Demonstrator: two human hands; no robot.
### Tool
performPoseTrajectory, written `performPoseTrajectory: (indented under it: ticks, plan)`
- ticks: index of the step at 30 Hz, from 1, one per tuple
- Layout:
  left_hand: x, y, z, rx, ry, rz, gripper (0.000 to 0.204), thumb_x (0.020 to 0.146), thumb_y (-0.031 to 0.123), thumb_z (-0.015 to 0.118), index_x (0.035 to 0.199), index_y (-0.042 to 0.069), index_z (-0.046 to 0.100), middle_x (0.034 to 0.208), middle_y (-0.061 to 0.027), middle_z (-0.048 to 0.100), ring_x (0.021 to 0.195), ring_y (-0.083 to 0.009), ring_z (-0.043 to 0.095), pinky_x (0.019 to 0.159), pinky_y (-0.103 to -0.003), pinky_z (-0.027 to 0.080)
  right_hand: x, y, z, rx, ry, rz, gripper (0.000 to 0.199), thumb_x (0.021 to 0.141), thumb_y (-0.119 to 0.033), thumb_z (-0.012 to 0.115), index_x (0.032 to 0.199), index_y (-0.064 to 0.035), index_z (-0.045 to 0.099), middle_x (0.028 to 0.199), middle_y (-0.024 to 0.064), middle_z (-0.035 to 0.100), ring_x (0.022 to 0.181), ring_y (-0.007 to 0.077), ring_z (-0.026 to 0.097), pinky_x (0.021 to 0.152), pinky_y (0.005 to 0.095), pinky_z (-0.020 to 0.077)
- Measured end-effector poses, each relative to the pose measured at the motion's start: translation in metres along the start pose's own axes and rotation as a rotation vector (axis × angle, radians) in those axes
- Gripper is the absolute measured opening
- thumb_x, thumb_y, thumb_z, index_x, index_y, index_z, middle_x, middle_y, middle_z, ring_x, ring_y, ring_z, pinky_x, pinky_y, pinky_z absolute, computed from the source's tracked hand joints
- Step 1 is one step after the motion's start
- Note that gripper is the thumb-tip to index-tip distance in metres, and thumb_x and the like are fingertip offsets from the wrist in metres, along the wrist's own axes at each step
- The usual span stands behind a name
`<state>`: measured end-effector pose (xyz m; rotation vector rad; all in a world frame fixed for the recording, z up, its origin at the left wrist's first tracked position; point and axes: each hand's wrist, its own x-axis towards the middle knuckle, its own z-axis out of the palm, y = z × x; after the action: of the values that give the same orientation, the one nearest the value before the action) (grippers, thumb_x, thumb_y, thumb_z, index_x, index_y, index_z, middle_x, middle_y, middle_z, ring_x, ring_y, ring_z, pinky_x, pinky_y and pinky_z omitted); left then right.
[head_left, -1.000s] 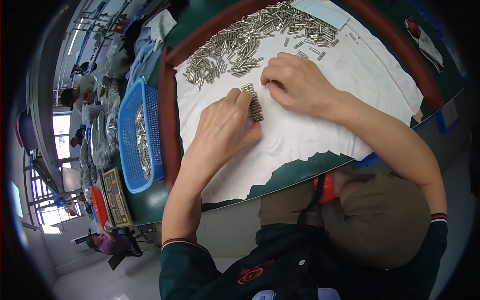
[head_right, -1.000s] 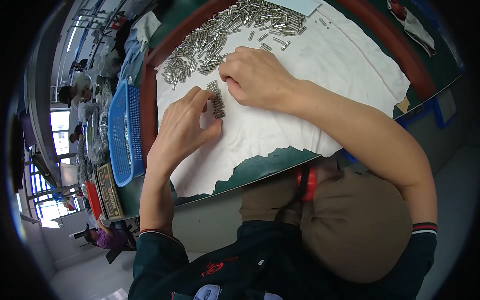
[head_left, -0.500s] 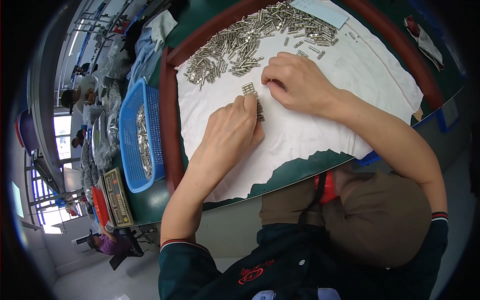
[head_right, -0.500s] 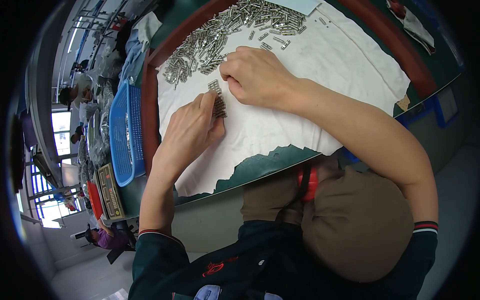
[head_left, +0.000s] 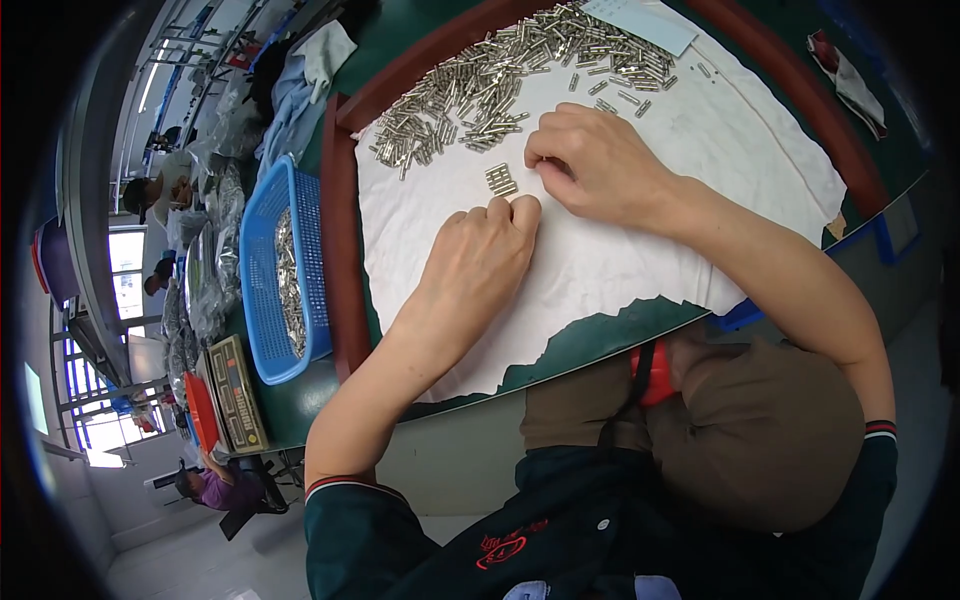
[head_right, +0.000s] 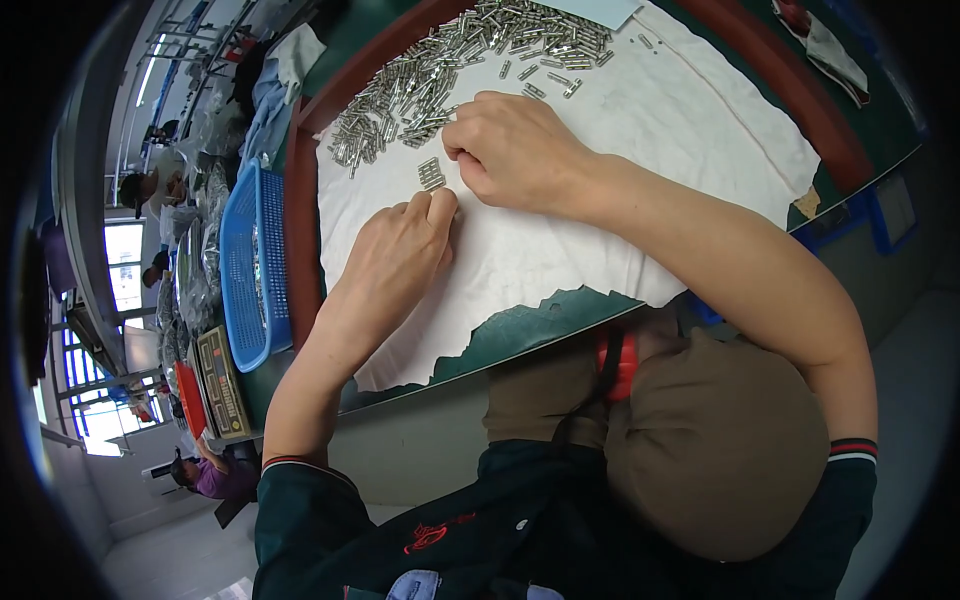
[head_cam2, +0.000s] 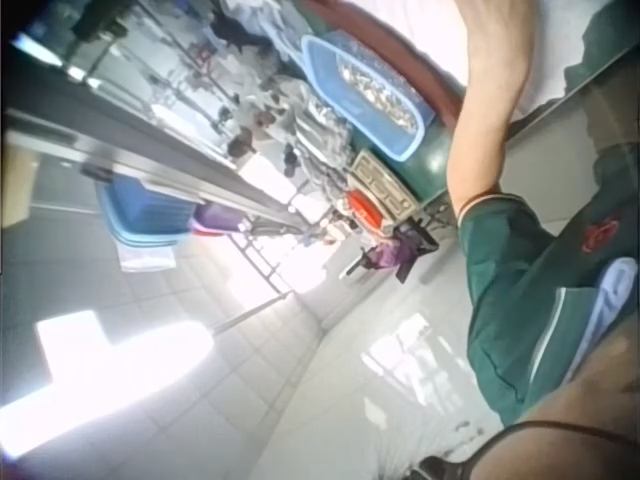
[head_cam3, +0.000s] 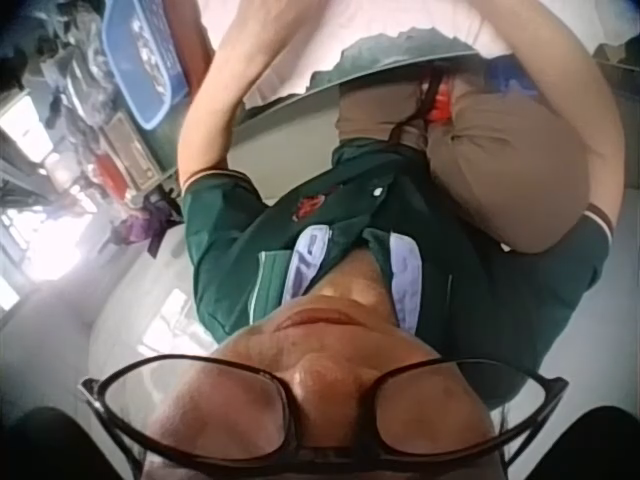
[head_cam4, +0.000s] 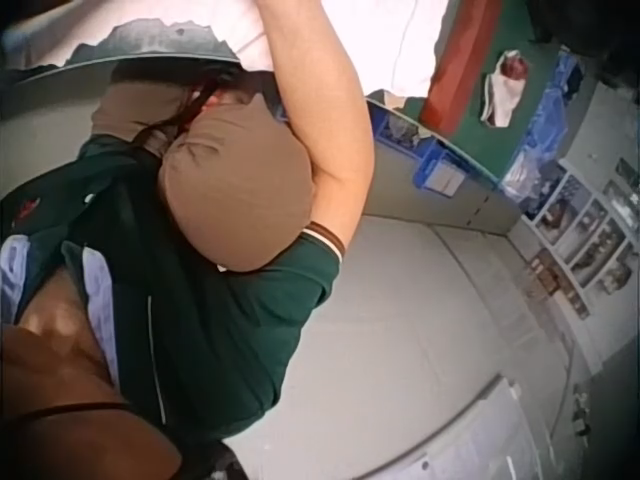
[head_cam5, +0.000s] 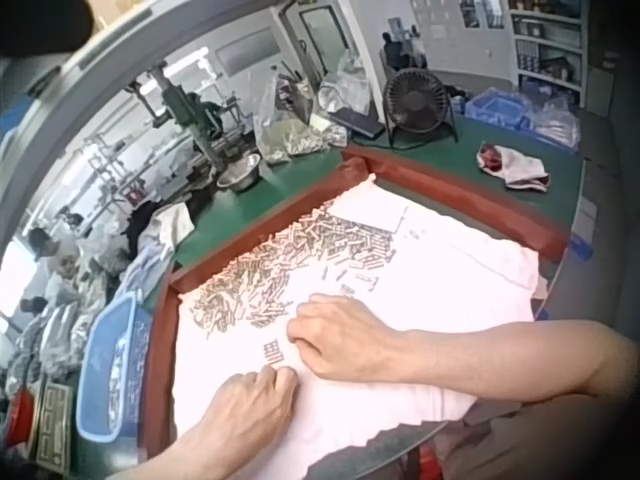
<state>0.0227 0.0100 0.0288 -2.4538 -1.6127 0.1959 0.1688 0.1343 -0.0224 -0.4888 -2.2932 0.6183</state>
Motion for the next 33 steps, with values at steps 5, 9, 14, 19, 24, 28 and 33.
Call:
performPoseTrajectory:
  ticks: [5, 9, 14, 19, 24, 28, 33]
  plan:
    - [0.003, -0.001, -0.003, 0.075, -0.019, 0.05, 0.014, 0.078, 0.003, 0.057, 0.084, 0.005, 0.045, 0.068, -0.0081, 0.056, 0.059, -0.0204, 0.062, 0.056, -0.031, 0.05, 0.0, 0.0, 0.0, 0.001, 0.003, 0.0, 0.01, 0.076, -0.007, 0.058, 0.078, -0.0033, 0.066, 0.081, 0.0095, 0.065, 0.086, 0.0292, 0.061, 0.073, 0.0429, 0.0506]
    - [0.002, 0.0, -0.003, 0.114, -0.036, 0.067, 0.013, 0.077, 0.002, 0.057, 0.082, 0.005, 0.045, 0.066, -0.0081, 0.057, 0.056, -0.0199, 0.062, 0.052, -0.03, 0.05, 0.0, 0.0, -0.001, -0.008, 0.002, -0.002, 0.01, 0.076, -0.007, 0.058, 0.078, -0.0031, 0.067, 0.081, 0.0097, 0.065, 0.086, 0.0289, 0.061, 0.073, 0.0423, 0.0506]
    - [0.0, -0.003, -0.003, 0.06, 0.0, 0.053, 0.014, 0.076, 0.0, 0.057, 0.081, 0.004, 0.045, 0.063, -0.0072, 0.055, 0.053, -0.0184, 0.061, 0.05, -0.029, 0.05, -0.001, 0.001, 0.001, -0.003, 0.007, -0.016, 0.01, 0.076, -0.008, 0.058, 0.078, -0.003, 0.067, 0.08, 0.0096, 0.065, 0.085, 0.0286, 0.061, 0.074, 0.0421, 0.0505]
    - [-0.001, -0.005, -0.01, 0.086, -0.086, 0.078, 0.013, 0.075, -0.002, 0.056, 0.083, 0.002, 0.046, 0.066, -0.0106, 0.057, 0.06, -0.0217, 0.064, 0.053, -0.032, 0.052, 0.001, -0.002, 0.0, -0.007, -0.013, 0.008, 0.01, 0.076, -0.007, 0.058, 0.077, -0.0033, 0.067, 0.079, 0.0093, 0.065, 0.085, 0.0282, 0.061, 0.073, 0.042, 0.0503]
    - [-0.029, -0.026, -0.054, -0.137, -0.122, -0.296, 0.013, 0.09, 0.002, 0.056, 0.097, 0.0, 0.046, 0.073, -0.0218, 0.059, 0.068, -0.0391, 0.061, 0.062, -0.046, 0.046, 0.001, -0.001, 0.001, 0.0, 0.01, -0.028, 0.008, 0.076, -0.004, 0.059, 0.078, -0.002, 0.066, 0.078, 0.0094, 0.063, 0.082, 0.0278, 0.06, 0.071, 0.0409, 0.0491]
    - [-0.071, -0.074, -0.07, -0.032, 0.074, -0.389, 0.011, 0.094, 0.005, 0.054, 0.1, 0.0, 0.046, 0.075, -0.0227, 0.059, 0.068, -0.0404, 0.06, 0.06, -0.048, 0.044, -0.005, 0.004, -0.005, -0.016, -0.013, 0.019, 0.01, 0.076, -0.005, 0.057, 0.076, -0.0029, 0.066, 0.079, 0.0091, 0.064, 0.084, 0.0281, 0.061, 0.073, 0.0416, 0.0501]
    - [-0.145, -0.129, -0.085, 0.012, 0.021, -0.823, 0.013, 0.092, 0.005, 0.058, 0.104, -0.001, 0.057, 0.083, -0.0216, 0.064, 0.073, -0.0367, 0.065, 0.063, -0.044, 0.047, 0.002, -0.003, -0.001, -0.006, -0.015, -0.016, 0.01, 0.075, -0.005, 0.057, 0.077, -0.0027, 0.067, 0.079, 0.0091, 0.064, 0.084, 0.0278, 0.061, 0.073, 0.0411, 0.0501]
